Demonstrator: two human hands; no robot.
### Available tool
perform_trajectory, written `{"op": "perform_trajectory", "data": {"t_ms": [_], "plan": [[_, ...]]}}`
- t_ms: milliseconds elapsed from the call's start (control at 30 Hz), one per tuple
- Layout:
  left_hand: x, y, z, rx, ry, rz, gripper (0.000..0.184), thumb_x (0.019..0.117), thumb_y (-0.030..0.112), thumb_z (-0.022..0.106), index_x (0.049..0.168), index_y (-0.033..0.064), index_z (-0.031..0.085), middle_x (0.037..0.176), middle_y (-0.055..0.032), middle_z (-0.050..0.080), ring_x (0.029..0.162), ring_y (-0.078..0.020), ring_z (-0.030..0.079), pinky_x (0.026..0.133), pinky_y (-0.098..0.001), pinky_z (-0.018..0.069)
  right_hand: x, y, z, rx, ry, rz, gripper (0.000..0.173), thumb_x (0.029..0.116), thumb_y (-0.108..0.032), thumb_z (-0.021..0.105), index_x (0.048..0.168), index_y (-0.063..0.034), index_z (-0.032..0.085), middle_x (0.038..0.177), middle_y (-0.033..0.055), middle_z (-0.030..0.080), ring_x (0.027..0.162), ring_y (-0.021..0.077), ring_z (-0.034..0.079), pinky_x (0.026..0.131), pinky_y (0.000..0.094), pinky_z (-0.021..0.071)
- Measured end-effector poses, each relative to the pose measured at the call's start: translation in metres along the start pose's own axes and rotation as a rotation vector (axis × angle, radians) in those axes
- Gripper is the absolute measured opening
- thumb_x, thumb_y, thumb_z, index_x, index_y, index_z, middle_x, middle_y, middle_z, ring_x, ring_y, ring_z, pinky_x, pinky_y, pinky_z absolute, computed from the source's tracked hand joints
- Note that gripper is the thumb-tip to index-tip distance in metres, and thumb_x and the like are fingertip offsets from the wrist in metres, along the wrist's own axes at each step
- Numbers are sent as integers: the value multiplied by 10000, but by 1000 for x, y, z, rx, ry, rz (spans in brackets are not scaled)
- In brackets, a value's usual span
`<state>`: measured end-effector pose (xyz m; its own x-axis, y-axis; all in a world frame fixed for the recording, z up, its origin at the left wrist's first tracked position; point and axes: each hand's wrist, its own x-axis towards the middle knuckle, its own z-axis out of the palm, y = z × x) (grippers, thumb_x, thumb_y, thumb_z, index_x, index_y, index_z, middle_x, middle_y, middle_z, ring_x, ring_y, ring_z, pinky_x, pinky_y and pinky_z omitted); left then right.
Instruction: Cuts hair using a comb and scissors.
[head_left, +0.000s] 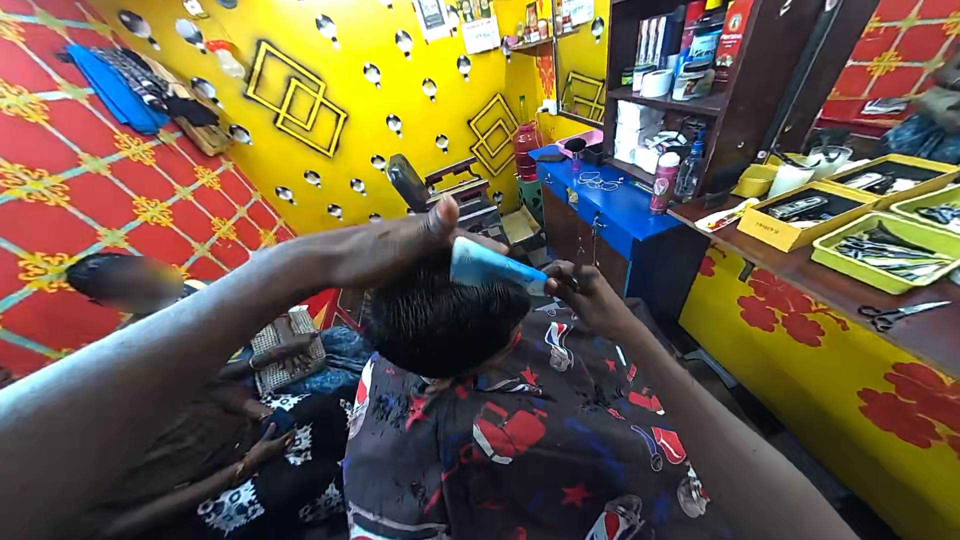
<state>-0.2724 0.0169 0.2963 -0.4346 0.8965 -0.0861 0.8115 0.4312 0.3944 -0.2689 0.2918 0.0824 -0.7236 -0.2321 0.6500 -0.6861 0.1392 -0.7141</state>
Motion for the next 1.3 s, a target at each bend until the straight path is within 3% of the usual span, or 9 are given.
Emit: {"op": "perform_trajectory", "data": {"t_ms": [133,267,400,533,733,900,1067,1133,1300], "plan": [[-13,22,29,367,-3,280,925,958,803,114,1449,200,614,1512,45,561,1495,-197,398,1276,-587,160,-37,0,21,-276,232,-239,211,1023,-212,580,1026,-61,728,941,40,699,933,155,624,893,358,475],[-23,26,38,425,12,411,934,968,791,123,1419,159,642,1492,34,582,1497,-244,399,1275,-600,167,-64,4,41,-435,397,-314,199,1037,-252,582,1009,-140,744,992,-5,712,967,143,597,907,320,449],[-33,17,19,192,78,395,943,969,777,54,1539,175,504,1601,51,453,1545,-203,301,1292,-604,100,-89,13,53,-595,330,-362,210,1054,-252,514,1080,-233,722,1031,4,691,986,192,598,932,388,443],[-46,-17,-11,153,260,379,934,982,749,15,1562,169,463,1603,37,455,1545,-240,305,1296,-605,144,-78,-23,43,-633,353,-508,165,1069,-284,523,1105,-251,680,1060,-45,641,1034,138,550,977,304,406],[-37,-61,-4,135,216,367,783,1059,623,50,1528,199,511,1575,53,489,1530,-181,331,1299,-571,159,-2,-76,-2,-567,289,-380,218,1009,-119,562,1069,-84,769,973,40,711,968,207,592,893,415,429],[-42,-3,18,203,91,264,907,966,780,52,1491,253,570,1590,93,463,1544,-167,297,1291,-558,107,-36,-66,18,-717,292,-367,211,1036,-204,549,1076,-129,743,993,35,698,964,221,599,854,416,453],[-45,-32,20,203,247,421,872,996,734,45,1557,227,479,1631,59,407,1558,-188,266,1291,-585,107,-79,-49,45,-995,289,-435,180,1052,-263,516,1139,-234,671,1050,21,669,959,237,577,857,408,423],[-37,-73,19,51,450,641,883,1023,699,89,1525,103,504,1590,-49,472,1532,-257,330,1281,-606,118,-79,-62,49,-997,285,-482,156,1060,-267,533,1142,-242,664,1048,2,660,947,211,562,877,383,412],[-77,-29,-6,-215,616,181,1079,905,820,-32,1562,107,442,1615,-43,431,1515,-228,355,1255,-469,269,-24,-141,41,-941,330,-353,228,1036,-247,567,1084,-112,744,963,73,710,928,280,618,791,457,448]]}}
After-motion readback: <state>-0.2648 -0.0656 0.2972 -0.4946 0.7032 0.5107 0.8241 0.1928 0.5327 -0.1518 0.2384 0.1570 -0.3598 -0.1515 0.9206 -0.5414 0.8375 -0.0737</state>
